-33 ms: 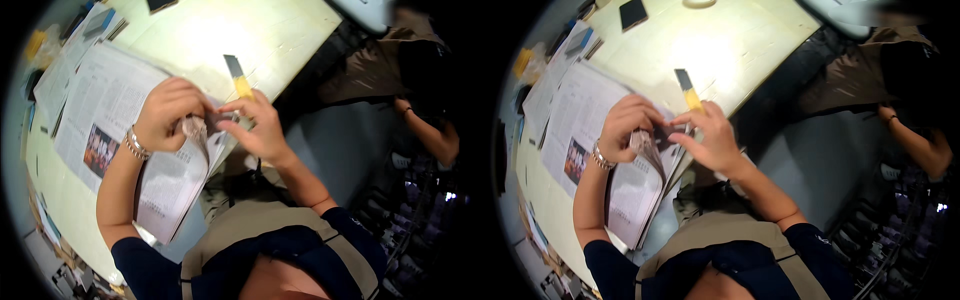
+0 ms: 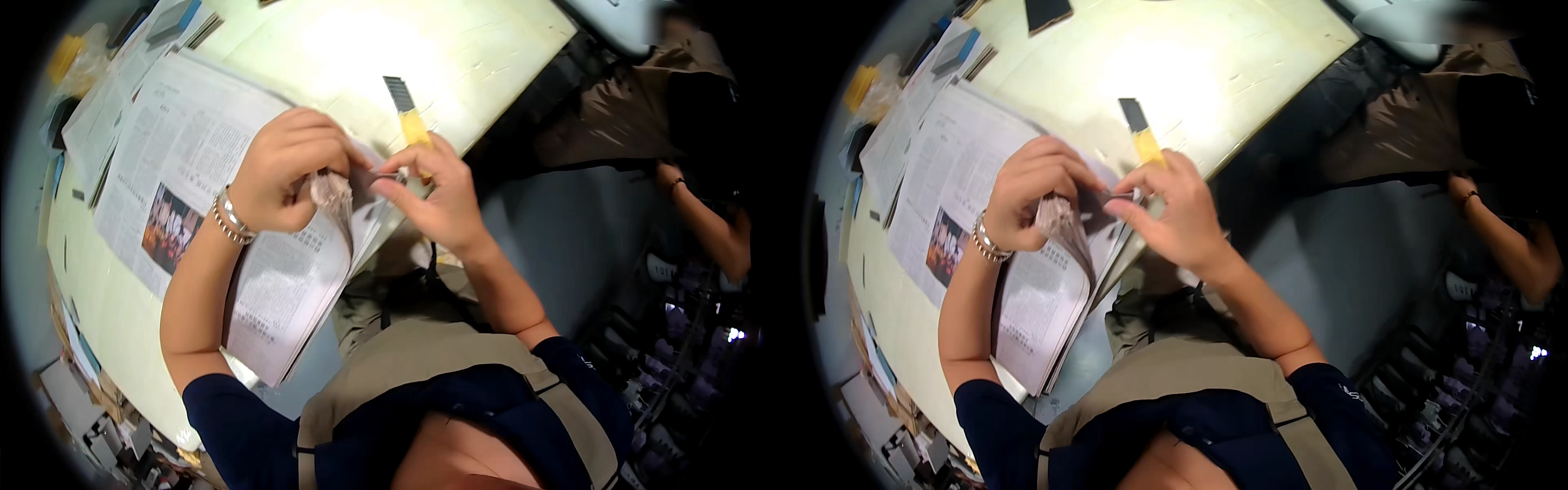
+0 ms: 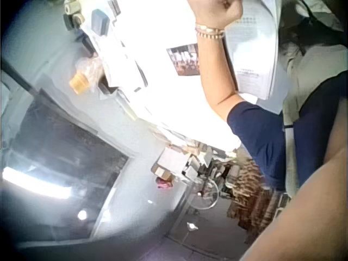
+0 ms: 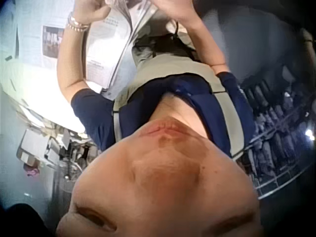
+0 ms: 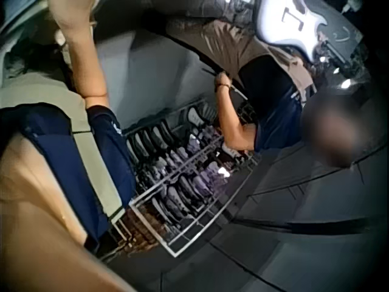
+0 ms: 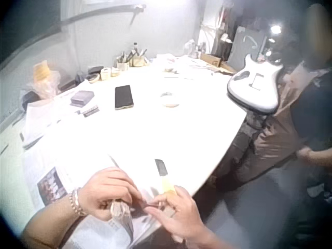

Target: The person uses a yellow utility knife to trim the edges of a stack of paper sheets. They hold the stack in their left hand and carefully guide the blade along the side with their right hand, removing excess material. The person occasionally pauses to adjust the stack or clear debris from the blade.

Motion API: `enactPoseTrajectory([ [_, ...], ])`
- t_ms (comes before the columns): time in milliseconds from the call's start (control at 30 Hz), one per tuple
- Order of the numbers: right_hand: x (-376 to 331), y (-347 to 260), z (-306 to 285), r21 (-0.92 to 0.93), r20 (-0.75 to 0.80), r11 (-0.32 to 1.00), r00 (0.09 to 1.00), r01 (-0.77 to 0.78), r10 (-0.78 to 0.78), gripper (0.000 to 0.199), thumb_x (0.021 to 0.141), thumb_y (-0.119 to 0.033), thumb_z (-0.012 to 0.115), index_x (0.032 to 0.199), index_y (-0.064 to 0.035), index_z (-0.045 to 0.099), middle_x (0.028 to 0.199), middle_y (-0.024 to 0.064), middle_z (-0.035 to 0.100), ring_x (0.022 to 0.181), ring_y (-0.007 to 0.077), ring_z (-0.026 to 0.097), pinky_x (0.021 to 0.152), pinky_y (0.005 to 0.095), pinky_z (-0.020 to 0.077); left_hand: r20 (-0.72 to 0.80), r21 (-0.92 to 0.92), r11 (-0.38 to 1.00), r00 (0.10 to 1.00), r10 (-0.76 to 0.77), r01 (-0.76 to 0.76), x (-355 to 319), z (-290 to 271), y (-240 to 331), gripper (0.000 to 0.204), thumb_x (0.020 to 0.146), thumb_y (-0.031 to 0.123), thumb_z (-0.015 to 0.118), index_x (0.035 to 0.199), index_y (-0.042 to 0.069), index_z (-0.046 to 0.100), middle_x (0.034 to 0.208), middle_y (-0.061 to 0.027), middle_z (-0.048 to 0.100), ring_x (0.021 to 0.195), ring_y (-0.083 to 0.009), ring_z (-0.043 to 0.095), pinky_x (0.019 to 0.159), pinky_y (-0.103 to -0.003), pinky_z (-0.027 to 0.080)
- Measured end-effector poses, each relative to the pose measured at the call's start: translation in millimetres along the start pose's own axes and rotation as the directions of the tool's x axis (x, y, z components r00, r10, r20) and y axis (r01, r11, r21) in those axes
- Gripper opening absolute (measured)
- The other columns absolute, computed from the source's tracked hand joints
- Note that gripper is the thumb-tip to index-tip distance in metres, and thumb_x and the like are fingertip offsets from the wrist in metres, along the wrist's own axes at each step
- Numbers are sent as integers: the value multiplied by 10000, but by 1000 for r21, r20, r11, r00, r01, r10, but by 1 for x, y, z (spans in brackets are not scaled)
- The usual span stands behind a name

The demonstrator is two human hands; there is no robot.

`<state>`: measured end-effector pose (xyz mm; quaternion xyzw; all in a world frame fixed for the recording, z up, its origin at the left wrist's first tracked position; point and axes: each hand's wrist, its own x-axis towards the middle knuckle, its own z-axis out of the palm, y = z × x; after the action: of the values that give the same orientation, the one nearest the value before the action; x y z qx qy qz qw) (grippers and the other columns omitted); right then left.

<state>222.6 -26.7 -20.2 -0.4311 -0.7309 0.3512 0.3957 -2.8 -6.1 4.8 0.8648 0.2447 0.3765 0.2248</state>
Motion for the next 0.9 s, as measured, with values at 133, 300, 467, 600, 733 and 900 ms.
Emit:
enactPoseTrajectory([
  [133,4,3,-7,-43,78,997,995,-59,62,213,705,-205,794,777,-70,647,699,50,473,710,217,483,633,324,410,-2,20,1000,1000,-10,10,0,7,-3,282,479,-23,449,735,54,539,811,-92,654,757,-291,587,731,-365,464],
  [300,10,3,-17,-56,202,997,978,-50,60,151,789,-189,720,809,-60,645,723,57,500,741,216,495,656,328,420,69,121,988,992,-102,93,-4,10,-8,128,586,89,558,706,82,513,980,-108,685,807,-278,578,776,-359,436],
  [467,12,4,-39,118,106,977,981,-176,164,214,925,-120,535,1127,-60,575,738,62,565,709,141,536,654,268,436,78,90,993,994,-83,76,0,10,-10,134,586,132,569,697,82,512,984,-109,682,823,-287,580,771,-365,440],
  [600,19,-1,-73,185,198,948,954,-260,223,280,934,-93,540,1203,-14,542,731,12,611,642,39,520,578,186,399,43,46,997,997,-64,62,1,8,-7,159,645,200,613,671,84,506,943,-110,697,817,-279,603,723,-367,455],
  [733,22,-12,-85,258,196,934,960,-247,200,175,925,-74,580,1065,15,635,760,6,619,639,25,522,557,153,382,2,31,999,1000,15,-15,1,3,-8,238,751,257,632,628,103,499,814,-94,705,740,-246,622,679,-357,456],
  [900,22,-14,-84,157,145,976,981,-154,131,155,923,-94,589,1020,3,663,781,12,622,641,33,528,549,179,386,6,28,998,999,54,-54,2,2,-8,278,778,281,669,620,119,507,780,-60,704,715,-231,624,662,-357,446],
])
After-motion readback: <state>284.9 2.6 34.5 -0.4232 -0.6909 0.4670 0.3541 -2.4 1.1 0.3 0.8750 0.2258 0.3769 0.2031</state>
